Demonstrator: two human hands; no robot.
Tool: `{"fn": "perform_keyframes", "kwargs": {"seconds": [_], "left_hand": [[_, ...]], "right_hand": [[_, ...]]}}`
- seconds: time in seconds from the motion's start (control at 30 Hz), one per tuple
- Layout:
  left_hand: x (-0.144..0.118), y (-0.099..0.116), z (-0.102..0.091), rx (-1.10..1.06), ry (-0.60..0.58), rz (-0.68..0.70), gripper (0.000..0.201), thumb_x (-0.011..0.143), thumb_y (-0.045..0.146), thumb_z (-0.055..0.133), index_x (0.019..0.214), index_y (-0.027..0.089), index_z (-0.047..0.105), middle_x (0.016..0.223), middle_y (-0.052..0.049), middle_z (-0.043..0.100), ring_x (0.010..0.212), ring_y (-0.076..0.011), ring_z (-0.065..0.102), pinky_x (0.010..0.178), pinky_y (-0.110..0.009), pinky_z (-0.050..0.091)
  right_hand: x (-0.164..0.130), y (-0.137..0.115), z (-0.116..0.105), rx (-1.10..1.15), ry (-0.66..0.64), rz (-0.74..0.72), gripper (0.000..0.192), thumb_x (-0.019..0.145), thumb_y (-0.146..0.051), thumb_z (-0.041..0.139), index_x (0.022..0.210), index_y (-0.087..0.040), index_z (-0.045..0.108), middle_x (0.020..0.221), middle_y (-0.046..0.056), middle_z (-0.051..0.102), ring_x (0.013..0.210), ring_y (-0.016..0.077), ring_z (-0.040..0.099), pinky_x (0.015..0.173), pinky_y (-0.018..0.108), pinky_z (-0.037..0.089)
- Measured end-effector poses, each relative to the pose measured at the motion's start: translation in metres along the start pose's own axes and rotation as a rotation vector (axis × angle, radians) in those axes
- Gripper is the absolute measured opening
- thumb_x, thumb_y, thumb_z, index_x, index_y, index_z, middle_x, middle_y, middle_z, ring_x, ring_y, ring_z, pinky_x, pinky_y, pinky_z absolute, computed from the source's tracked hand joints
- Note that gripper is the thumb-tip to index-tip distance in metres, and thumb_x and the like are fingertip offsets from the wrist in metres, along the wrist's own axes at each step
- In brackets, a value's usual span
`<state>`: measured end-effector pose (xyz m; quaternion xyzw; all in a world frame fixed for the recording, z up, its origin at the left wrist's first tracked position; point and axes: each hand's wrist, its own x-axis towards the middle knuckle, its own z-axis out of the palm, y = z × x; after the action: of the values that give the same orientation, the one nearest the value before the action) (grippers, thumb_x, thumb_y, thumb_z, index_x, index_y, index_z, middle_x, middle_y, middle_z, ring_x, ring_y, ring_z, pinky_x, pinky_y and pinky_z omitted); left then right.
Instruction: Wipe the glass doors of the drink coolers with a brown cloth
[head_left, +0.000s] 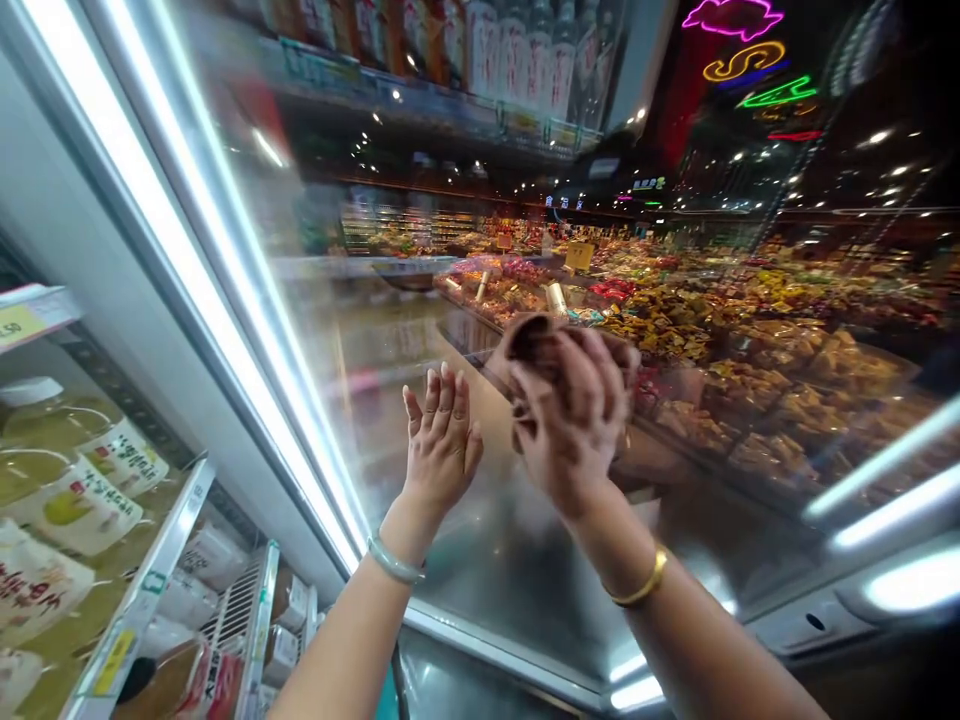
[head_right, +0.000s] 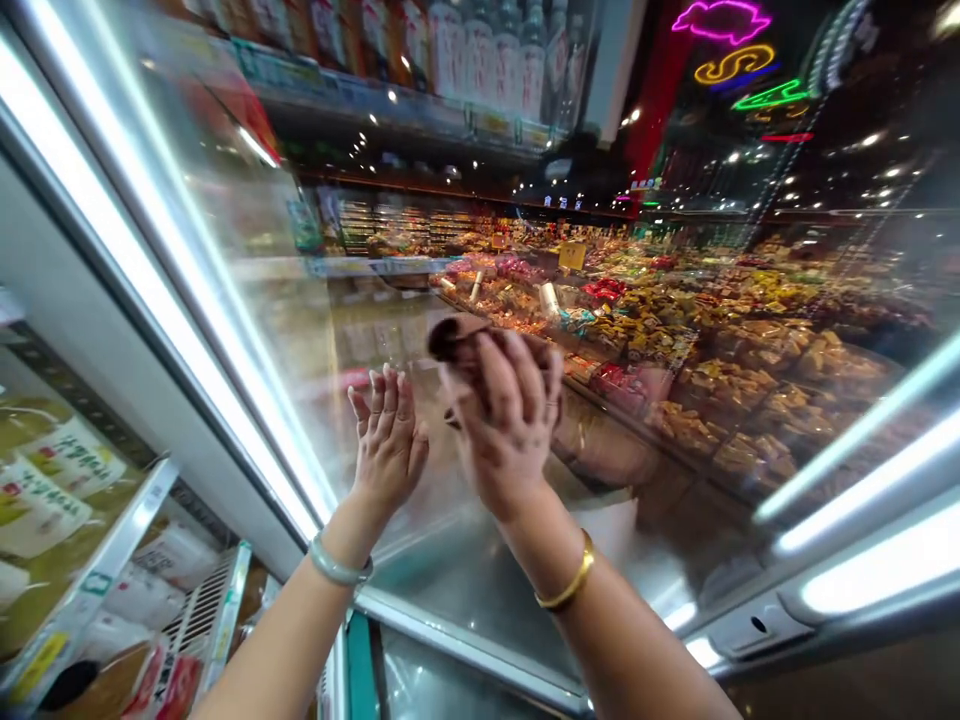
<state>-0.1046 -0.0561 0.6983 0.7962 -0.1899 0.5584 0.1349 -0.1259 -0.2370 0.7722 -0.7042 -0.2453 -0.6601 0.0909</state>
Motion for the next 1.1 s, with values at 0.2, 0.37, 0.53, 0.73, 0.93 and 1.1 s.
{"fn": "perform_keyframes", "kwargs": {"seconds": [0.2,0.37,0.53,0.73,0.93,1.1], "left_hand": [[-0.012,-0.018,-0.009,0.032,0.007,-0.052,0.079,0.103,0.022,0.044,0.169,0.021,0.002,0.175,-0.007,0.004,0.164,-0.0224,0.001,0.135,-0.047,-0.007],[-0.017,-0.029,-0.011,0.050,0.020,-0.081,0.079,0.102,0.021,0.044,0.169,0.020,0.001,0.175,-0.008,0.006,0.164,-0.0221,0.002,0.135,-0.047,-0.007],[-0.020,-0.038,-0.010,0.063,0.061,-0.091,0.079,0.103,0.019,0.044,0.169,0.022,0.001,0.176,-0.007,0.006,0.164,-0.0223,0.001,0.135,-0.049,-0.005],[-0.033,-0.051,-0.013,0.106,0.022,-0.137,0.080,0.101,0.019,0.046,0.169,0.020,0.003,0.175,-0.010,0.013,0.164,-0.0228,0.002,0.135,-0.048,-0.004],[-0.032,-0.062,-0.017,0.124,0.049,-0.192,0.079,0.101,0.019,0.043,0.169,0.019,0.002,0.176,-0.010,0.006,0.165,-0.0251,0.001,0.134,-0.052,-0.006],[-0.042,-0.065,-0.016,0.129,0.071,-0.234,0.079,0.102,0.019,0.042,0.169,0.020,0.000,0.176,-0.010,0.009,0.164,-0.0226,0.002,0.135,-0.049,-0.005]], "right_hand": [[-0.050,0.002,-0.009,0.102,-0.241,-0.206,0.036,0.096,-0.027,0.069,0.132,-0.033,0.068,0.142,0.001,0.067,0.150,0.0221,0.047,0.135,0.050,0.023],[-0.002,0.005,0.002,-0.035,0.021,-0.039,0.039,0.090,-0.024,0.074,0.129,-0.030,0.071,0.147,0.009,0.059,0.149,0.0323,0.046,0.129,0.061,0.032],[0.003,-0.036,0.045,0.140,-0.124,-0.230,0.033,0.100,-0.029,0.062,0.133,-0.030,0.066,0.152,0.003,0.060,0.154,0.0243,0.041,0.132,0.054,0.028],[-0.015,-0.012,0.019,0.140,-0.189,-0.249,0.034,0.100,-0.028,0.063,0.133,-0.031,0.068,0.145,0.004,0.065,0.149,0.0235,0.047,0.133,0.051,0.028],[0.082,-0.043,0.069,0.094,0.032,-0.145,0.032,0.099,-0.030,0.062,0.131,-0.029,0.067,0.151,0.006,0.058,0.150,0.0298,0.046,0.129,0.060,0.032],[0.027,-0.069,0.087,0.201,-0.182,-0.373,0.023,0.103,-0.030,0.058,0.124,-0.026,0.067,0.153,0.001,0.059,0.152,0.0204,0.042,0.135,0.046,0.025]]}}
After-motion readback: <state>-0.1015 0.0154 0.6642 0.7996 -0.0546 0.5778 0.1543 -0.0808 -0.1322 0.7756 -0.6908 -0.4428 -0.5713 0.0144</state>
